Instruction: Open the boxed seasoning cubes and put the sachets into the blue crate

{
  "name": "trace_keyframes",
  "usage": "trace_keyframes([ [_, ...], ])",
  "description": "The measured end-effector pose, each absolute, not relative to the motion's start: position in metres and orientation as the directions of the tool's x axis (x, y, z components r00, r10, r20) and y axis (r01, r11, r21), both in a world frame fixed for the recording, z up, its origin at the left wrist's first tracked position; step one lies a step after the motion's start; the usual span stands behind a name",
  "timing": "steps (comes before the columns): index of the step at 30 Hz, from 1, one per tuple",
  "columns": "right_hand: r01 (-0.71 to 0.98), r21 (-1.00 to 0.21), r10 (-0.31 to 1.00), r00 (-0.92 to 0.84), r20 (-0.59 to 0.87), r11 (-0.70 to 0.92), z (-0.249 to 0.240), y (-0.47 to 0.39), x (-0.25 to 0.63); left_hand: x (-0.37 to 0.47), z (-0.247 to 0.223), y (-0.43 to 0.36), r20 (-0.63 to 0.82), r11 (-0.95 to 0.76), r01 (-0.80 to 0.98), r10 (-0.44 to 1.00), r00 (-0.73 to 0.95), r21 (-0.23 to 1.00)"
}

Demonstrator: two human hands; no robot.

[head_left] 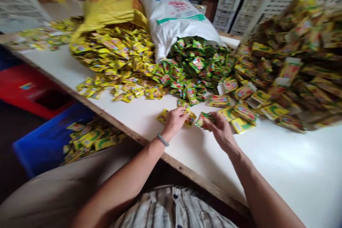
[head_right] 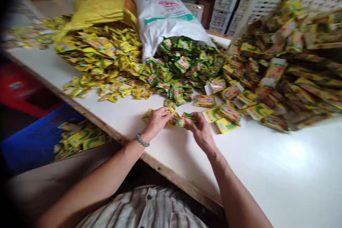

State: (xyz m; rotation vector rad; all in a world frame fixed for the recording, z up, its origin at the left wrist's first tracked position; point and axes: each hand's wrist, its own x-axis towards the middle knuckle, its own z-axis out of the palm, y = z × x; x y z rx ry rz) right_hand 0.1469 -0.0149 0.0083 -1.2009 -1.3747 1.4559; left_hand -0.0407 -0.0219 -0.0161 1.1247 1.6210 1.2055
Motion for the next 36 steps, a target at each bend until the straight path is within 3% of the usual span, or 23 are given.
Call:
trace_keyframes([
  [3, -0.117, -0.977, 0.961, -0.234, -0.148, -0.179, 0.010, -0.017, 0.134, -0.034, -0.017, -0.022, -0.120, 0.144, 0.115, 0.974, -0.195, 0.983],
  [9, 0.098, -0.988, 0.979, -0.155, -0.135, -0.121, -0.012, -0.013, 0.130, -0.024, 0.001, -0.030, -0.240, 0.219, -0.236, 0.969, -0.063, 0.947],
  [14, 0.049, -0.981, 0.981, -0.051, -0.189, -0.186, -0.008, -0.014, 0.133, -0.022, 0.012, -0.031, -0.299, 0.294, -0.310, 0.954, 0.033, 0.904],
  [17, -0.064, -0.954, 0.939, -0.209, -0.274, -0.293, 0.007, -0.017, 0.133, -0.021, 0.015, -0.030, -0.317, 0.311, -0.343, 0.948, 0.038, 0.886],
  [20, -0.090, -0.950, 0.894, -0.374, -0.246, -0.300, 0.021, -0.014, 0.137, -0.020, 0.018, -0.029, -0.331, 0.320, -0.345, 0.943, 0.026, 0.882],
  [22, -0.115, -0.964, 0.936, -0.291, -0.200, -0.242, 0.027, -0.006, 0.149, -0.021, 0.020, -0.029, -0.346, 0.335, -0.309, 0.938, 0.021, 0.890],
  [25, -0.161, -0.984, 0.992, 0.088, -0.087, -0.072, 0.032, 0.012, 0.186, -0.024, 0.023, -0.030, -0.381, 0.371, -0.233, 0.924, 0.002, 0.899],
  [28, -0.016, -1.000, 0.888, 0.459, 0.001, 0.010, 0.028, 0.029, 0.232, -0.027, 0.024, -0.030, -0.409, 0.399, -0.205, 0.913, -0.003, 0.893],
  [32, 0.100, -0.988, 0.894, 0.444, -0.060, -0.117, 0.010, 0.036, 0.262, -0.027, 0.021, -0.027, -0.409, 0.397, -0.200, 0.912, -0.019, 0.896],
  [36, 0.071, -0.994, 0.937, 0.347, -0.050, -0.079, 0.007, 0.030, 0.245, -0.028, 0.021, -0.024, -0.384, 0.357, -0.231, 0.920, -0.084, 0.905],
])
